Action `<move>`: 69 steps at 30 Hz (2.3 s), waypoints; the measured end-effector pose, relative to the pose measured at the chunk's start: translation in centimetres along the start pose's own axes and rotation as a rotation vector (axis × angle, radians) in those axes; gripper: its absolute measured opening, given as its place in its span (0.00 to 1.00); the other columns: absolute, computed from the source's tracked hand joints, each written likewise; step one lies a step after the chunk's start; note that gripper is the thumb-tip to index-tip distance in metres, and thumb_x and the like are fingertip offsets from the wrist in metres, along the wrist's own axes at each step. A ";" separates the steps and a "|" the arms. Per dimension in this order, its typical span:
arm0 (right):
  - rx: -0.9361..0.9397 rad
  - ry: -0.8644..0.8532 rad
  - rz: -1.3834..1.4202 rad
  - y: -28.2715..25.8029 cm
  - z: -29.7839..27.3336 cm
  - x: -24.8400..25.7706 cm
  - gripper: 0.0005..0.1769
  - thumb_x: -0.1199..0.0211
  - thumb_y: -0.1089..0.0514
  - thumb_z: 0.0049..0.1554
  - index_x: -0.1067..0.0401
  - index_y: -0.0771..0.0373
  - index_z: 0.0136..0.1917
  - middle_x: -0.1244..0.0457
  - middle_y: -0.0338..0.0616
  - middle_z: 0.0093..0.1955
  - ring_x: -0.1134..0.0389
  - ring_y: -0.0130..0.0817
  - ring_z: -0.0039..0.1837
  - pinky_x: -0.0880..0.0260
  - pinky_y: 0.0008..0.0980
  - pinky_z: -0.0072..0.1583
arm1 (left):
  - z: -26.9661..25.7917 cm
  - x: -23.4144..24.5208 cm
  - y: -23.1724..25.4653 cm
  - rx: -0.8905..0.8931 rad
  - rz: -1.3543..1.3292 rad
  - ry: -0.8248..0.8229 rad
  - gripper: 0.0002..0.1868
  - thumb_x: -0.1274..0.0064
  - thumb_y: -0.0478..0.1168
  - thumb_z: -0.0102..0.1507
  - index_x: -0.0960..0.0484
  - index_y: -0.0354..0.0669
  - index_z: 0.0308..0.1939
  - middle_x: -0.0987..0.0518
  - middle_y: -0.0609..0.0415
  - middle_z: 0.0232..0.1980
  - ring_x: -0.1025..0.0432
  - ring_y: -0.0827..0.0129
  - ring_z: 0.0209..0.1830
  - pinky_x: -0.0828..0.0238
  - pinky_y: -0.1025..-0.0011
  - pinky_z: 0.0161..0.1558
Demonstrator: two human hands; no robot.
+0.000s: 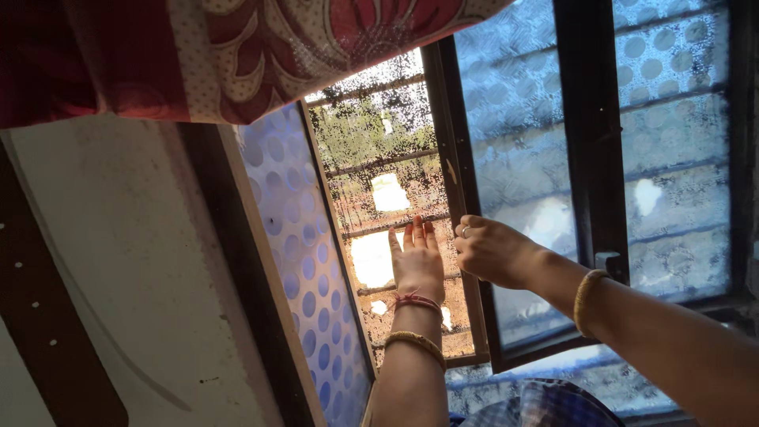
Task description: The person walks through a room, unlatches and opens a brown door, then moves to a window, pulls back a floral curtain, and opens the window shutters. The person then walks back across the room toward a counter with food items.
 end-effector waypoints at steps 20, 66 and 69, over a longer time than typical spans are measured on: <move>0.042 0.247 0.134 0.0 -5.6 5.9 0.11 0.38 0.62 0.52 0.30 0.54 0.29 0.36 0.36 0.38 0.33 0.34 0.55 0.44 0.37 0.70 | 1.3 0.1 1.7 0.088 0.127 -0.001 0.35 0.70 0.46 0.75 0.66 0.44 0.82 0.68 0.47 0.85 0.66 0.56 0.84 0.82 0.46 0.78; -0.419 0.361 0.308 5.8 -18.5 4.9 0.10 0.38 0.50 0.59 0.22 0.55 0.41 0.31 0.41 0.43 0.30 0.41 0.46 0.29 0.44 0.48 | -6.1 14.0 6.9 0.228 -1.241 0.377 0.27 0.50 0.48 0.64 0.36 0.53 0.67 0.18 0.42 0.51 0.23 0.41 0.52 0.26 0.47 0.52; -0.734 0.289 0.330 11.5 -20.3 1.8 0.11 0.37 0.48 0.59 0.22 0.56 0.43 0.31 0.44 0.41 0.28 0.41 0.45 0.26 0.43 0.47 | -6.0 12.9 7.7 0.190 -1.309 0.379 0.19 0.58 0.49 0.68 0.34 0.52 0.62 0.16 0.41 0.47 0.21 0.42 0.49 0.23 0.48 0.49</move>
Point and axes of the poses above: each hand's wrist, its own z-axis towards the middle knuckle, its own x-axis out of the back of the hand, y = z × x, the point moved 7 cm from there along z, towards the middle knuckle
